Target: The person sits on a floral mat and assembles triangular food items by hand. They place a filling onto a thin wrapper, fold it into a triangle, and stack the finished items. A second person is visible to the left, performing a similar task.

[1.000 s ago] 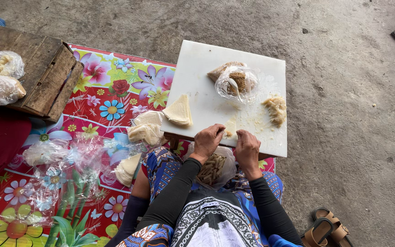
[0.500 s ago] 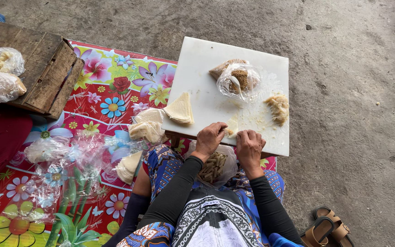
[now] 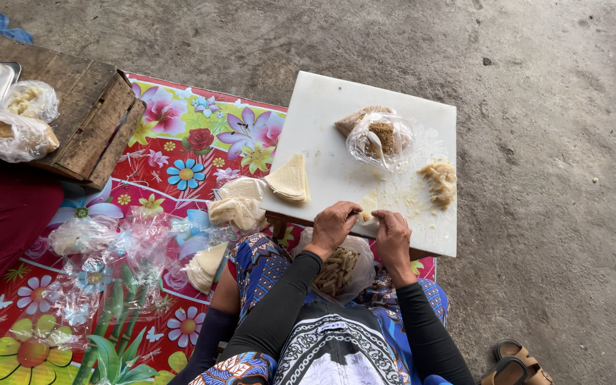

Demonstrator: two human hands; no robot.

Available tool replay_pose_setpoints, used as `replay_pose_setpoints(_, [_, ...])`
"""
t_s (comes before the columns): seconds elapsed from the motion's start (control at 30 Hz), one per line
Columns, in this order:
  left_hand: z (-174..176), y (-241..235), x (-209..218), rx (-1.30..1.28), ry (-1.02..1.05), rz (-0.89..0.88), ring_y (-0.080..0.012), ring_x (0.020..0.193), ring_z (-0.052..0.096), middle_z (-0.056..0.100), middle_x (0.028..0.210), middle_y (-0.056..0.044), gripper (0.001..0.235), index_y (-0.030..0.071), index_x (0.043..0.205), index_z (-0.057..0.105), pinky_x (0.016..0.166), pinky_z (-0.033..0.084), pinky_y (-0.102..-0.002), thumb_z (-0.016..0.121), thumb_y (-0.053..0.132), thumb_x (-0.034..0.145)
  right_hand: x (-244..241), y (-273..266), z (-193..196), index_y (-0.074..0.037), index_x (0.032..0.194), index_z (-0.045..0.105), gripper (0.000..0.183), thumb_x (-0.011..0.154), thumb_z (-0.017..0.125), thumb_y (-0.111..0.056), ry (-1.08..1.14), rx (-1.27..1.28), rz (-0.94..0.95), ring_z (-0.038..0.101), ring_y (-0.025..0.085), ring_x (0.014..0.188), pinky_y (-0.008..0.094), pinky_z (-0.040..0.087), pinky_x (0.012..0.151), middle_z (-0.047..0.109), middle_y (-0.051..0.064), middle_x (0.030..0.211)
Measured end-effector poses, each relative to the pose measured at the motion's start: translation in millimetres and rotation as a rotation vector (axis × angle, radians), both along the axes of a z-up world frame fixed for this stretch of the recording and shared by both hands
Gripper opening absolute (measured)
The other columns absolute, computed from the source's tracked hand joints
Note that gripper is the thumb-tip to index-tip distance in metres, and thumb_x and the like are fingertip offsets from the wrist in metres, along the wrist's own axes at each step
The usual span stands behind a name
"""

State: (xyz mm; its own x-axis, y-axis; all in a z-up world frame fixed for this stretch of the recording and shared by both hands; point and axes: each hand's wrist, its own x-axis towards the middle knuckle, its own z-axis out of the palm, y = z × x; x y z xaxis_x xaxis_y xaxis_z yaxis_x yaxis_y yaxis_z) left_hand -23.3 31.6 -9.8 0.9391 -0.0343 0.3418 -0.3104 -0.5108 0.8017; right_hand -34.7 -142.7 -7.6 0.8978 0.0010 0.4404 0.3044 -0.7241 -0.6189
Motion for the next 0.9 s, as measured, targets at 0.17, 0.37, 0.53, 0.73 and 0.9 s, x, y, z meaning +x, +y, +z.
replay_pose_setpoints(0.17, [0.8, -0.6, -0.7, 0.013, -0.015, 0.006, -0.0221, 0.088, 0.075, 0.076, 0.102, -0.004, 0.018, 0.013, 0.104, 0.076, 0.077, 0.06, -0.034, 0.076, 0.015, 0.087, 1.1, 3.3, -0.8, -0.015, 0.107, 0.077, 0.019, 0.096, 0.064, -0.008, 0.049, -0.051, 0.006, 0.064, 0.027, 0.101, 0.04, 0.046, 0.091, 0.071, 0.006, 0.102])
replay_pose_setpoints(0.37, [3.9, -1.4, 0.6, 0.017, 0.006, 0.009, -0.0222, 0.087, 0.075, 0.076, 0.102, -0.003, 0.016, 0.014, 0.103, 0.075, 0.077, 0.06, -0.034, 0.075, 0.012, 0.087, 1.5, 7.2, -2.8, -0.02, 0.108, 0.077, 0.017, 0.094, 0.069, -0.014, 0.035, -0.094, 0.046, 0.059, 0.025, 0.107, 0.039, 0.039, 0.095, 0.065, 0.004, 0.104])
replay_pose_setpoints(0.53, [1.2, -2.0, 2.9, -0.016, 0.032, -0.019, -0.0224, 0.086, 0.074, 0.072, 0.108, -0.005, 0.02, 0.011, 0.107, 0.072, 0.077, 0.06, -0.034, 0.074, 0.01, 0.086, 2.7, 7.4, 2.4, -0.016, 0.118, 0.072, 0.028, 0.091, 0.07, -0.013, 0.059, -0.047, 0.052, 0.064, 0.023, 0.105, 0.04, 0.038, 0.095, 0.067, 0.005, 0.106])
replay_pose_setpoints(0.73, [-6.6, -1.9, 6.4, -0.039, 0.033, -0.042, -0.0226, 0.085, 0.073, 0.071, 0.107, -0.007, 0.014, 0.006, 0.101, 0.072, 0.078, 0.061, -0.034, 0.075, 0.01, 0.088, 2.0, 4.9, 9.4, -0.006, 0.117, 0.069, 0.031, 0.087, 0.074, -0.009, 0.019, 0.026, 0.041, 0.07, 0.023, 0.095, 0.041, 0.046, 0.088, 0.07, 0.009, 0.107])
replay_pose_setpoints(0.9, [-11.2, -2.6, 9.2, 0.02, 0.002, -0.063, -0.0215, 0.086, 0.073, 0.071, 0.106, -0.006, 0.013, 0.008, 0.1, 0.075, 0.08, 0.061, -0.032, 0.076, 0.015, 0.089, 1.5, 2.0, 12.7, -0.005, 0.108, 0.074, 0.016, 0.093, 0.068, -0.002, -0.068, 0.005, 0.104, 0.073, 0.026, 0.094, 0.038, 0.057, 0.082, 0.073, 0.011, 0.104])
